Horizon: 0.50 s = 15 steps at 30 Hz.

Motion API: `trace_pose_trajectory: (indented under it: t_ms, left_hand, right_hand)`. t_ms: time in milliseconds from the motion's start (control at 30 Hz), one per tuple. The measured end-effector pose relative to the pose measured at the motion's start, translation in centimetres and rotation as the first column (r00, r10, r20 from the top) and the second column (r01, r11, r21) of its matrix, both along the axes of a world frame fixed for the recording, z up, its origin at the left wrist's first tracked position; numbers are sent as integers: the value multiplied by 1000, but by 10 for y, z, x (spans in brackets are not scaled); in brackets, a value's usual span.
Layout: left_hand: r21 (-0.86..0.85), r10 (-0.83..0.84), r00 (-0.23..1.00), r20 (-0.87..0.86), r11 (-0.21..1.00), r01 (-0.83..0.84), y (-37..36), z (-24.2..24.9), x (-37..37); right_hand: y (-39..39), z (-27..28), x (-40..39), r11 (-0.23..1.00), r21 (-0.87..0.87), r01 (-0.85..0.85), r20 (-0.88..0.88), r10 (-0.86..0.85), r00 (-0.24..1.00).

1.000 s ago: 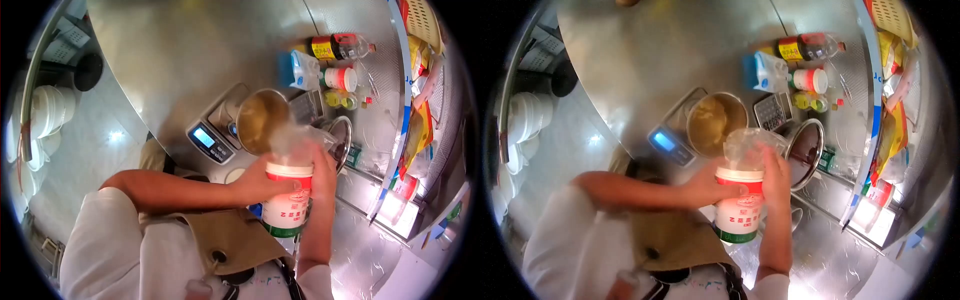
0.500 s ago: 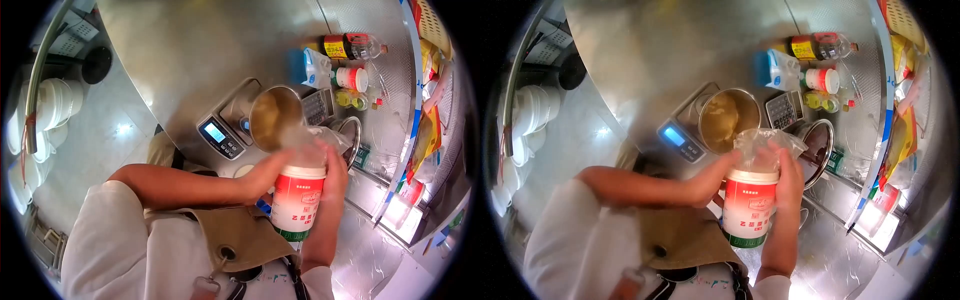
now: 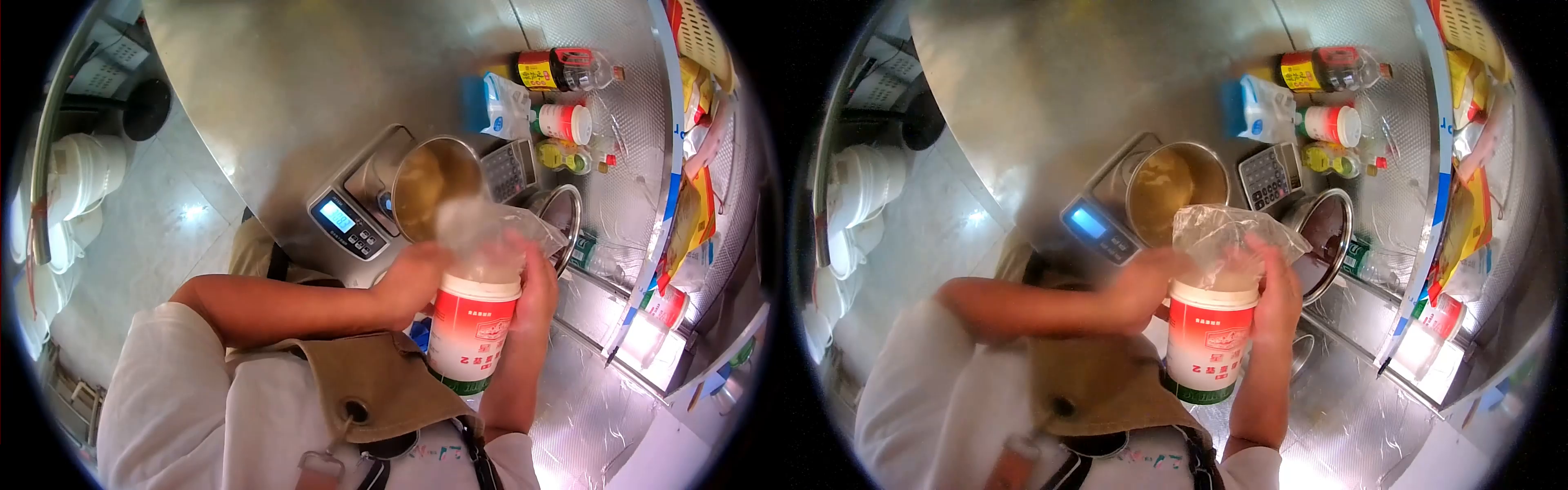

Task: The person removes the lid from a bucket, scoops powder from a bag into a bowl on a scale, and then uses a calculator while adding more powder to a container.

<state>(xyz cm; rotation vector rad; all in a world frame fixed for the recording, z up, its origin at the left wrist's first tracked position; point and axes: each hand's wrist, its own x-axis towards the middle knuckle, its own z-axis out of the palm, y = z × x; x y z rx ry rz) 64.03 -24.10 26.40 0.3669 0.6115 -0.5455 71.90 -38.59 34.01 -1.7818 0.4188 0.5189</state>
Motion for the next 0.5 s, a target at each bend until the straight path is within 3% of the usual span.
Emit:
trace_pose_trajectory:
  t_ms: [100, 200, 300, 400, 500]
  left_hand:
    - [-12, -64, 996, -57, 998, 63, 4, 6, 6]
    - [-31, -113, 993, -17, 993, 112, 1, -2, 6]
    - [-101, -113, 992, -58, 989, 107, -1, -4, 7]
    - [-78, -133, 991, 2, 988, 133, -5, -13, 7]
    - [-177, -146, 988, -53, 975, 134, -3, -5, 7]
  right_hand:
    - [1, -3, 0, 993, -120, -6, 3, 6, 1000]
    - [5, -4, 0, 996, -86, -35, 27, 37, 999]
    - [8, -7, 6, 990, -138, 22, -63, -31, 998]
    - [-1, -10, 4, 991, -124, -40, 72, 49, 996]
    - [-9, -9, 2, 991, -137, -12, -9, 11, 1000]
